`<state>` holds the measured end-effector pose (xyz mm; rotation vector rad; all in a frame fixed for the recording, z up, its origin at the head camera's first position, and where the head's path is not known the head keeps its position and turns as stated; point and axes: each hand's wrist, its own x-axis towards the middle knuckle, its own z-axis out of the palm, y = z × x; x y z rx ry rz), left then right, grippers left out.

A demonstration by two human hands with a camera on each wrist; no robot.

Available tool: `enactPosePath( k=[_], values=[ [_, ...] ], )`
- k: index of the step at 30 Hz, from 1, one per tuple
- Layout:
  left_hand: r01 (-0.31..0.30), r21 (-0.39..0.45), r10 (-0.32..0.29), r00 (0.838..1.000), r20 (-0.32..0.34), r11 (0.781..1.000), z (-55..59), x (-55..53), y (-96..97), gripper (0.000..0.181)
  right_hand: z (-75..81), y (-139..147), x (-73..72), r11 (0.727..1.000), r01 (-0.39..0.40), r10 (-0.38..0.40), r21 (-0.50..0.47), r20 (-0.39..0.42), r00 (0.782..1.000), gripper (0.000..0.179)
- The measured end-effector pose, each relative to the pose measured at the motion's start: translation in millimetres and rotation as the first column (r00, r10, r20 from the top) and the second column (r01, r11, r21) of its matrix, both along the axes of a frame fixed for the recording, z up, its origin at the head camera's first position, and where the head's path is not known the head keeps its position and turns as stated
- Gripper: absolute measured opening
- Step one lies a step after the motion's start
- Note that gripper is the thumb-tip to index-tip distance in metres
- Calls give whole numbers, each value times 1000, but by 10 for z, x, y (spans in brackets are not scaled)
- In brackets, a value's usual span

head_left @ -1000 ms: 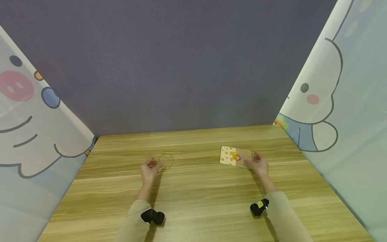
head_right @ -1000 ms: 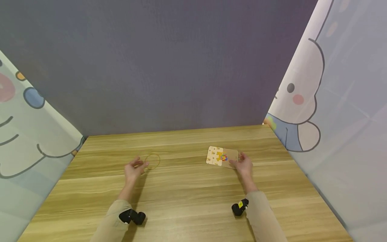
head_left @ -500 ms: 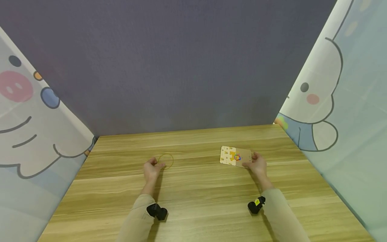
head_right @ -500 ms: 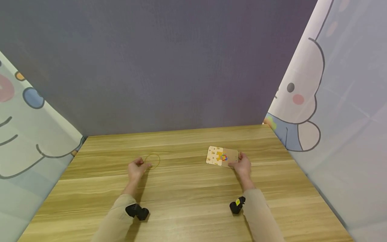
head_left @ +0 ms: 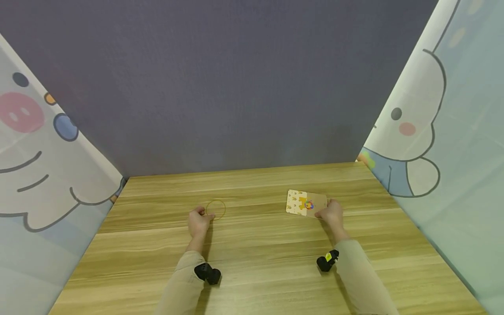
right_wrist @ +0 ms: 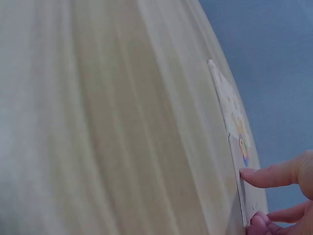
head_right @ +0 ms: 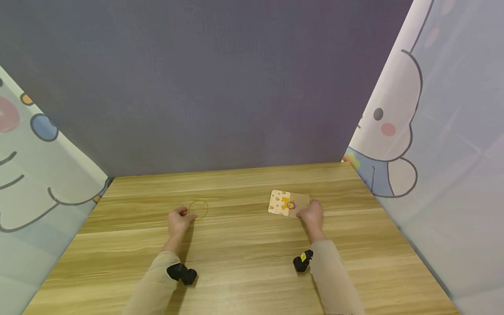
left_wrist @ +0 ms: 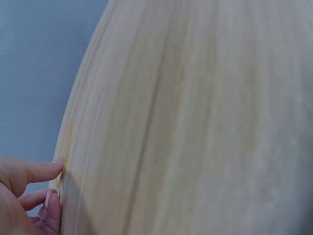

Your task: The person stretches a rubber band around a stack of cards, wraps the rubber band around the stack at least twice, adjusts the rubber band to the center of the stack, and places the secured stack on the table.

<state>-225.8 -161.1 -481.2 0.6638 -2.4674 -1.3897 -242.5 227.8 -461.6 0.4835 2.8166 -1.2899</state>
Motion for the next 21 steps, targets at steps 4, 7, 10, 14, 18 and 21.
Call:
enactPosePath(
  k=[4,7,10,14,18,21],
  values=[
    [-10,-2,10,1000,8,1000,6,1,16,42,39,-6,-11,1000,1,-1,-1,33,999,54],
    [-17,-5,18,1000,15,1000,6,-6,21,40,36,7,-26,1000,2,-1,-10,52,999,50],
    [-23,-8,24,1000,17,1000,5,-11,24,38,22,20,-46,1000,0,1,-9,65,998,51],
    [-25,-14,25,1000,11,1000,-3,-20,22,37,5,29,-68,1000,-5,5,2,70,998,53],
    [-15,-19,15,1000,15,1000,-17,-30,14,36,-10,36,-72,1000,-8,7,9,67,998,53],
    [-3,-26,4,1000,27,1000,-8,-28,14,35,-16,38,-64,1000,-12,11,14,62,998,53]
  ],
)
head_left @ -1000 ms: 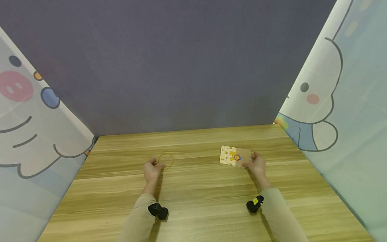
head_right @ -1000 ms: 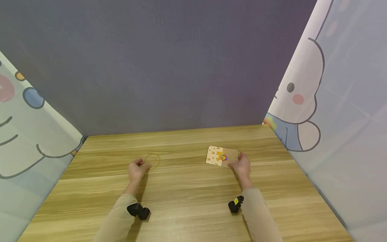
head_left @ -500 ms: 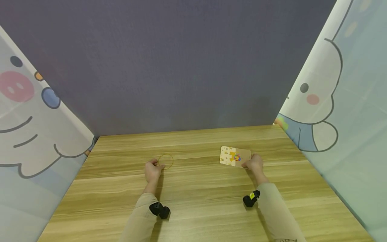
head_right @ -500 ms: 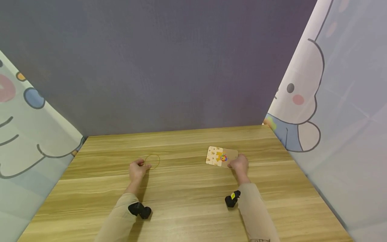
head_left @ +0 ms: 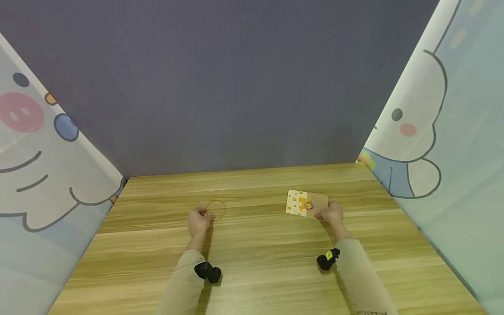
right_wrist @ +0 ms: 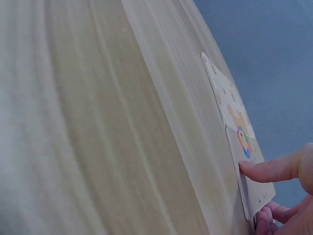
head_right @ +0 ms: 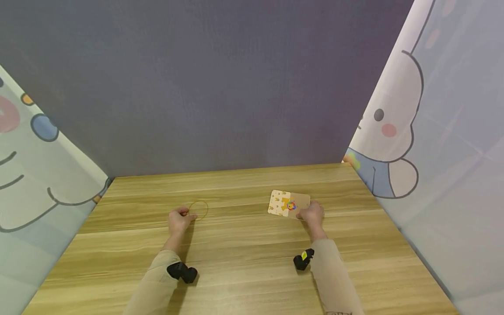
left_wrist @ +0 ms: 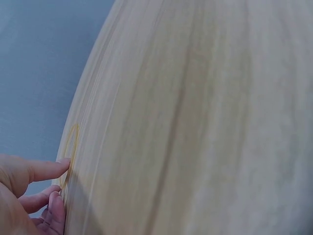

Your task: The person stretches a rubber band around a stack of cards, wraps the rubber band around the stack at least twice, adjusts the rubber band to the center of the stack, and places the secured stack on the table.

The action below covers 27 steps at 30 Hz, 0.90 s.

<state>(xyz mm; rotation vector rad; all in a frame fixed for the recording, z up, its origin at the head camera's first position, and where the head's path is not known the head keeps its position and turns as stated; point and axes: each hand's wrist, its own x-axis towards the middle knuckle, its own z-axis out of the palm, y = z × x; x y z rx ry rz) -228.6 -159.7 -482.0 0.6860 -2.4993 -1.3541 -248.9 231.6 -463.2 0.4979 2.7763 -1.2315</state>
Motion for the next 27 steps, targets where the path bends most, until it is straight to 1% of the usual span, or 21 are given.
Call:
enactPosePath(
  k=[2,5,9,11,16,19,22,27],
  values=[
    [2,-6,-2,1000,6,1000,5,2,4,34,-11,-2,0,1000,5,-5,-10,-9,1000,54],
    [-4,-22,4,1000,7,1000,0,2,10,33,-34,-13,7,997,19,-22,-69,-36,999,55],
    [-45,-54,45,999,2,998,-31,-10,26,28,-62,-27,26,988,22,-32,-156,-66,997,61],
    [-70,-71,69,998,-9,995,-48,-21,36,23,-72,-29,40,985,20,-32,-173,-69,997,65],
    [-114,-104,111,993,-29,988,-74,-53,44,15,-72,-43,84,988,22,-34,-154,-81,996,73],
    [-133,-128,132,991,-18,983,-70,-62,49,12,-65,-56,106,992,23,-36,-127,-102,994,74],
    [-141,-150,143,990,-2,979,-60,-65,55,12,-61,-67,127,994,21,-34,-104,-125,992,74],
    [-129,-184,135,991,19,974,-44,-58,63,13,-79,-72,157,997,10,-24,-76,-180,983,72]
  ],
)
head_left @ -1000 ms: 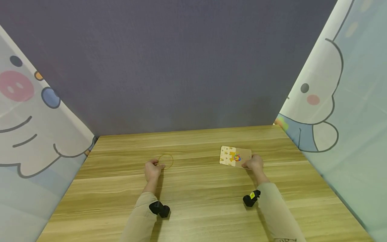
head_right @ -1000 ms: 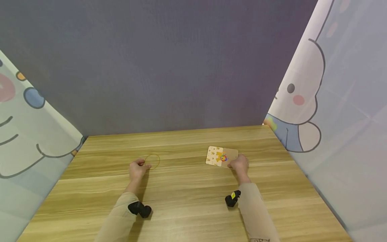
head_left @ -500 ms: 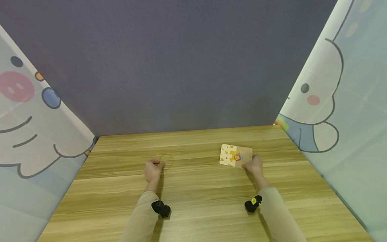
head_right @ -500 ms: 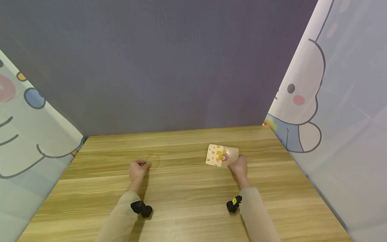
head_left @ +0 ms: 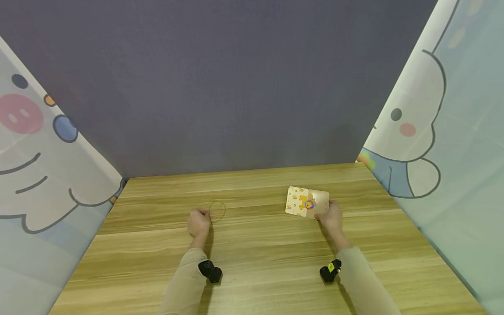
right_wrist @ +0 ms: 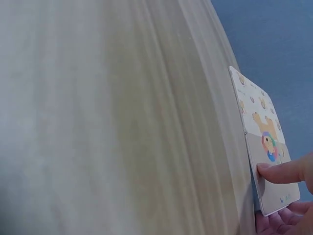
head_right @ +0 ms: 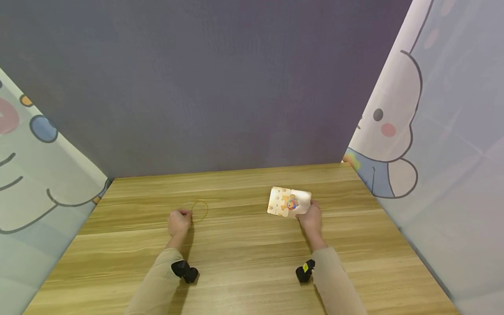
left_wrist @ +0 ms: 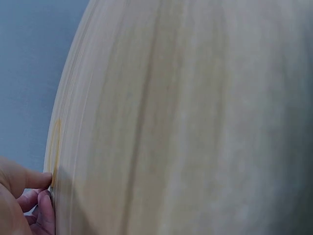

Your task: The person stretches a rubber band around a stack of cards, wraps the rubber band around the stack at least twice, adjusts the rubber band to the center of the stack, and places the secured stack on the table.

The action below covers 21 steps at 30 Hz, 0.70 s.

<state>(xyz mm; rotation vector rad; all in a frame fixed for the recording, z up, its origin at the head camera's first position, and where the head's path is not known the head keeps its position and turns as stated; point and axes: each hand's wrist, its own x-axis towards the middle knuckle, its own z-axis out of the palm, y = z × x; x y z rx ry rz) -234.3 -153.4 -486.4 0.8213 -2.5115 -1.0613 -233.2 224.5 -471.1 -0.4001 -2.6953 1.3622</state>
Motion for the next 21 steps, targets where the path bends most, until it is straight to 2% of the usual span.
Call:
enactPosePath(
  k=[8,11,13,17,21],
  values=[
    [65,23,-65,998,-18,998,16,32,-10,13,-54,32,13,1000,-20,22,19,-66,998,71],
    [99,48,-97,994,-44,994,25,53,-26,14,-45,26,24,999,-25,22,-35,-78,997,74],
    [119,68,-114,991,-68,991,37,70,-31,14,-28,19,42,993,-39,31,-107,-81,996,75],
    [161,99,-148,981,-128,982,51,108,-32,15,6,19,82,962,-59,40,-266,-77,996,79],
    [199,128,-176,970,-169,972,75,151,-13,14,21,25,111,946,-58,39,-318,-68,997,82]
  ],
)
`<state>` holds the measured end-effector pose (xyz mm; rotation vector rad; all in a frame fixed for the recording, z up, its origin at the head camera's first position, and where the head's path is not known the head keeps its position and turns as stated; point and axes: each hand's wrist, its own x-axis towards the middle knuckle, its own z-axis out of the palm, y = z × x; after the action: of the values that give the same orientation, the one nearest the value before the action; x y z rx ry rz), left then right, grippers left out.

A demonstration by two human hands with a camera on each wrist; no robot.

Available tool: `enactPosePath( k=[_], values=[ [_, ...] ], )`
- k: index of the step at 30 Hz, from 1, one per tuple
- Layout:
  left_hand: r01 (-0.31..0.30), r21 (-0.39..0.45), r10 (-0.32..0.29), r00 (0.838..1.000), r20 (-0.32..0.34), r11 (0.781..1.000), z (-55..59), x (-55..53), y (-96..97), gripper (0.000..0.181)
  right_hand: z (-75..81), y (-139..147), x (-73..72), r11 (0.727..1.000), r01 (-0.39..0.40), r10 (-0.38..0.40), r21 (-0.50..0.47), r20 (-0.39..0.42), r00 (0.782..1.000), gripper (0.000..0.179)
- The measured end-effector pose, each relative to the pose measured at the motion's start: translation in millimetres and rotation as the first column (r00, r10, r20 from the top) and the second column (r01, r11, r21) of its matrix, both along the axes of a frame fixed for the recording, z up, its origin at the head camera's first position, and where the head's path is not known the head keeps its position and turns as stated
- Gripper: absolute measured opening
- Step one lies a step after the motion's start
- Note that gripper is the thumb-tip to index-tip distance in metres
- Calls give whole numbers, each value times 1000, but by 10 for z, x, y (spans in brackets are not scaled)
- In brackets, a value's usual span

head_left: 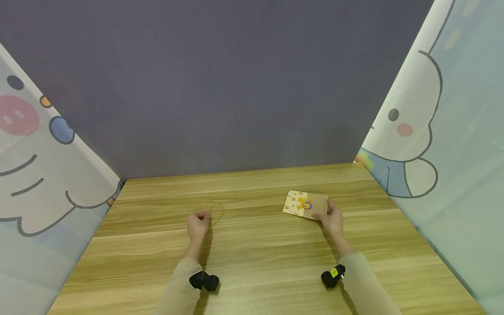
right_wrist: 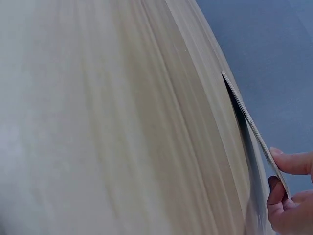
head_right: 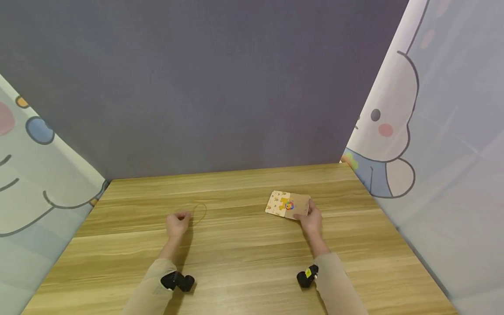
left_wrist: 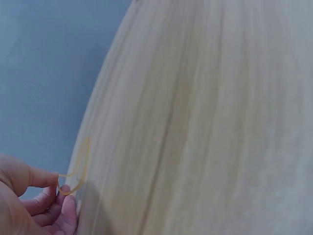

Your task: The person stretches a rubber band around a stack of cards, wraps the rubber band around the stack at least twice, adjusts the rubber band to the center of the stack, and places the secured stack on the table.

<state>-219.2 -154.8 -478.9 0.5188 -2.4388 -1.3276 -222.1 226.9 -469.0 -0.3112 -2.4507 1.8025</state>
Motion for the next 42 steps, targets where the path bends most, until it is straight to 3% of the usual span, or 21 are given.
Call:
enactPosePath(
  k=[4,6,8,12,13,15,17,19,21,22,24,26,28,30,32,34,36,38,39,42],
  values=[
    [24,76,-24,1000,-1,997,52,43,34,13,2,-5,19,1000,5,-5,-10,4,1000,82],
    [42,165,-42,999,-6,985,89,63,54,14,3,-13,24,999,11,-11,-33,6,1000,82],
    [71,286,-66,997,-28,956,124,79,75,16,4,-24,34,997,15,-14,-70,10,1000,83],
    [130,485,-110,991,-69,865,205,113,124,21,15,-45,53,991,15,-15,-134,6,1000,82],
    [138,505,-119,990,-71,852,222,121,134,22,22,-50,60,990,12,-12,-143,4,1000,82],
    [145,508,-123,989,-77,849,248,139,161,23,38,-59,72,986,-2,0,-165,-8,1000,81],
    [158,525,-133,987,-86,836,143,108,153,22,53,-67,86,984,-14,10,-176,-22,1000,81],
    [206,554,-145,978,-152,807,-17,51,131,21,68,-79,97,983,-20,14,-183,-30,999,81],
    [306,609,-173,948,-268,732,-13,82,129,17,82,-96,106,983,-16,9,-184,-40,999,81],
    [334,628,-175,937,-302,703,-112,43,109,18,93,-108,111,982,-10,2,-190,-42,999,80],
    [375,648,-163,917,-364,663,-204,2,104,24,113,-136,117,978,-5,-5,-211,-48,999,80],
    [373,673,-136,916,-378,639,-257,-25,116,29,139,-169,133,974,-11,-3,-227,-63,998,79],
    [343,681,-105,925,-366,648,-478,-134,105,37,166,-208,152,967,-19,0,-254,-76,997,79],
    [389,678,-120,905,-409,624,-484,-121,122,33,194,-245,176,960,-28,3,-278,-90,996,79],
    [467,661,-158,867,-472,588,-419,-60,145,25,226,-284,202,950,-32,3,-309,-96,995,78],
    [534,625,-201,828,-523,570,-284,39,187,23,257,-318,228,945,-40,10,-325,-96,995,78],
    [568,584,-230,802,-551,580,-101,156,247,26,287,-351,249,941,-44,14,-336,-91,996,78],
    [563,568,-240,804,-544,600,69,260,306,29,311,-381,265,938,-50,21,-343,-88,996,77],
    [547,572,-235,815,-529,611,156,306,337,31,327,-398,274,938,-52,23,-343,-88,996,77],
    [505,608,-216,847,-486,612,275,369,386,36,368,-440,297,933,-56,24,-357,-93,995,77]
  ],
)
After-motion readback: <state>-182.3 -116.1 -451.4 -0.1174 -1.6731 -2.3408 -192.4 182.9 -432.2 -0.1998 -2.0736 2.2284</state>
